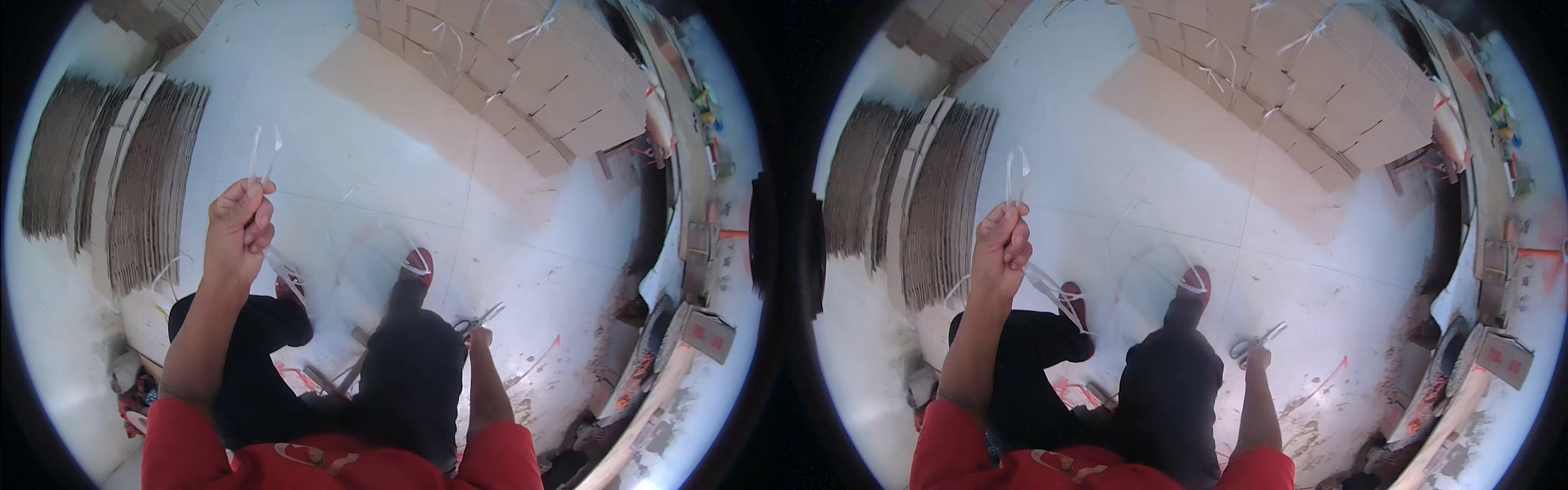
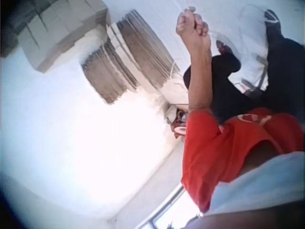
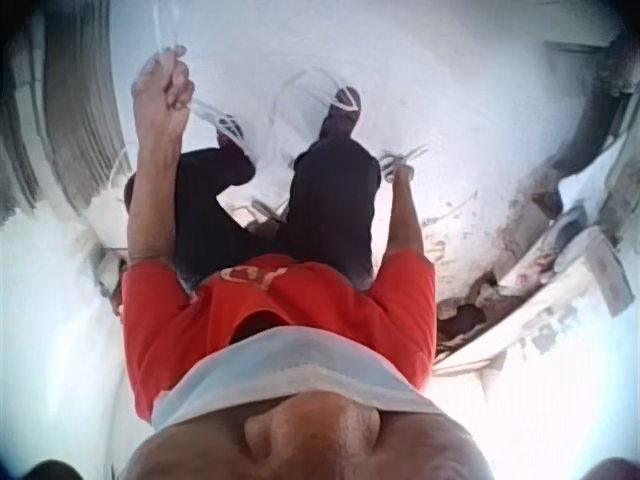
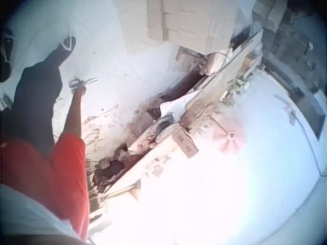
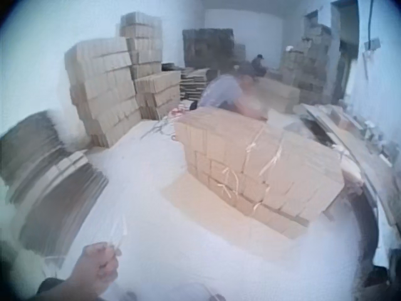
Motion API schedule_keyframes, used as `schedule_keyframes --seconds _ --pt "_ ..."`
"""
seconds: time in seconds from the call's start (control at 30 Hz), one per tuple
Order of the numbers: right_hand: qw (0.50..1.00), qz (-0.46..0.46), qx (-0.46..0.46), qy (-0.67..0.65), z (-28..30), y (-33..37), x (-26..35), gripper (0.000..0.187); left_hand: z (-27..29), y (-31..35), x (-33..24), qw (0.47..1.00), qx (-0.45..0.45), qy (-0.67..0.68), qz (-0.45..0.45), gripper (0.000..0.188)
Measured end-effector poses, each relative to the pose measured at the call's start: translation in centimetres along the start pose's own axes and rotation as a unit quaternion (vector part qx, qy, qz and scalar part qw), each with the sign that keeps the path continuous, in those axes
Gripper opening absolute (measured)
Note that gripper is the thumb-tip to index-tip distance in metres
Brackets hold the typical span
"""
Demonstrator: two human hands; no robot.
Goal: The person sits on the floor and bundles stacks of cardboard sheets using white plastic straps. They measure and cut the straps with scissors, wrap them around the stacks, and tie them securely.
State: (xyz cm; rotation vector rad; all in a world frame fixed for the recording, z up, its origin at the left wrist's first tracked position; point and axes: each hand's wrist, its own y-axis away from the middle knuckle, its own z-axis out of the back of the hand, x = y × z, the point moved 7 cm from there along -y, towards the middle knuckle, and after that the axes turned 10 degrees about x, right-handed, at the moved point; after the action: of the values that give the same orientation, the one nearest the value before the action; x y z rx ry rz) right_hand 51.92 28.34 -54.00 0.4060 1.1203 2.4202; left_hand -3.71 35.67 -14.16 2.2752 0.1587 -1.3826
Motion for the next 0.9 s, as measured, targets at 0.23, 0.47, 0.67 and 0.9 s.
schedule_keyframes --seconds 0.23,0.47,0.67,0.9 --pt "0.978 -0.081 -0.179 -0.07 -2.4 4.5 1.5 0.03 -1.5 -1.1 3.5 0.996 0.014 -0.058 0.068 0.017" --pt "0.967 -0.04 -0.16 -0.192 -0.1 4.6 0.9 0.029 -2.1 -1.5 3.9 0.995 0.029 -0.07 0.071 0.015" --pt "0.697 0.106 0.076 -0.705 7.3 8.7 13.1 0.043 -2.7 -0.2 1.4 0.997 0.046 -0.063 0.026 0.017" --pt "0.531 0.528 0.308 -0.586 26.0 27.9 33.2 0.063 -3.3 2.7 -3.7 0.995 0.046 -0.014 -0.093 0.019"
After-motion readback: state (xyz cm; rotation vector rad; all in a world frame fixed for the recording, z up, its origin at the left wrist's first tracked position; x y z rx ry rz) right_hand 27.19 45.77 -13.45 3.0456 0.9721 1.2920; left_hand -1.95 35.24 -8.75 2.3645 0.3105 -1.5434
